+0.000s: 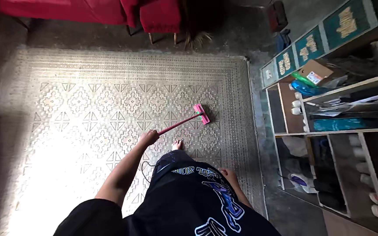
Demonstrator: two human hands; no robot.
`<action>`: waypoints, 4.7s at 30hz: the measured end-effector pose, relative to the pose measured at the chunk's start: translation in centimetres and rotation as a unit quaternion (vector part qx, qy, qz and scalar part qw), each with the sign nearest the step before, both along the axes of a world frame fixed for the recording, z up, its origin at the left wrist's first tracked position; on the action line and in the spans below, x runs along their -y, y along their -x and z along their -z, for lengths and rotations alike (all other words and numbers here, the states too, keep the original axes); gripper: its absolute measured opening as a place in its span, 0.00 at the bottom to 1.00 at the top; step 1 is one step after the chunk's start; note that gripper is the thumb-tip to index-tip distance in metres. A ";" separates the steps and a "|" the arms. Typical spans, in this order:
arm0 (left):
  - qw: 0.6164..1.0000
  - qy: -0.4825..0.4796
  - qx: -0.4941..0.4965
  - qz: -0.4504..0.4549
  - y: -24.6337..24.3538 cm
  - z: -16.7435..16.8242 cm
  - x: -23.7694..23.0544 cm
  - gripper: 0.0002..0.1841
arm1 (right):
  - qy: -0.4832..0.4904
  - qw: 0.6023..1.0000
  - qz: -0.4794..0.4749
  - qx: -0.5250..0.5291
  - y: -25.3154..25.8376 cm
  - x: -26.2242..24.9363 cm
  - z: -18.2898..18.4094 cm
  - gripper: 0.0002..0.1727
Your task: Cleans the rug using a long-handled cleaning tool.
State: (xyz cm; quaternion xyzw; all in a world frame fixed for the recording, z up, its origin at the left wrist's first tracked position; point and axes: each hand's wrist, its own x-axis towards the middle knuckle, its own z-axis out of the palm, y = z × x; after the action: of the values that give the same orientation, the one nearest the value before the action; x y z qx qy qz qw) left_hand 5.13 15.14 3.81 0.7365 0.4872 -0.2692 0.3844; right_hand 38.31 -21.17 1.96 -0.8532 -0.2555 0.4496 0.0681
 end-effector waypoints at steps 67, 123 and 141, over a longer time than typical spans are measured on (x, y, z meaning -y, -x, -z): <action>0.982 0.046 -0.031 -0.181 42.7 1.3 43.3 0.20 | 0.113 0.991 0.014 -0.064 22.5 29.8 2.9 0.19; 0.990 0.088 0.057 -0.090 -1.8 5.5 25.2 0.21 | 0.040 0.997 0.036 -0.048 6.9 21.9 0.4 0.20; 0.932 0.250 0.198 0.171 -16.9 -5.4 40.7 0.30 | -0.137 0.825 0.454 -0.307 7.2 16.5 -5.2 0.18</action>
State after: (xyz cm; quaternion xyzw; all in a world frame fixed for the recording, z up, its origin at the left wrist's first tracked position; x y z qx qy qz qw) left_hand 22.01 -25.55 9.24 0.7269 0.1848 -0.2923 0.5934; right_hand 31.15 -37.69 7.20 -0.6725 0.1361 0.5671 0.4556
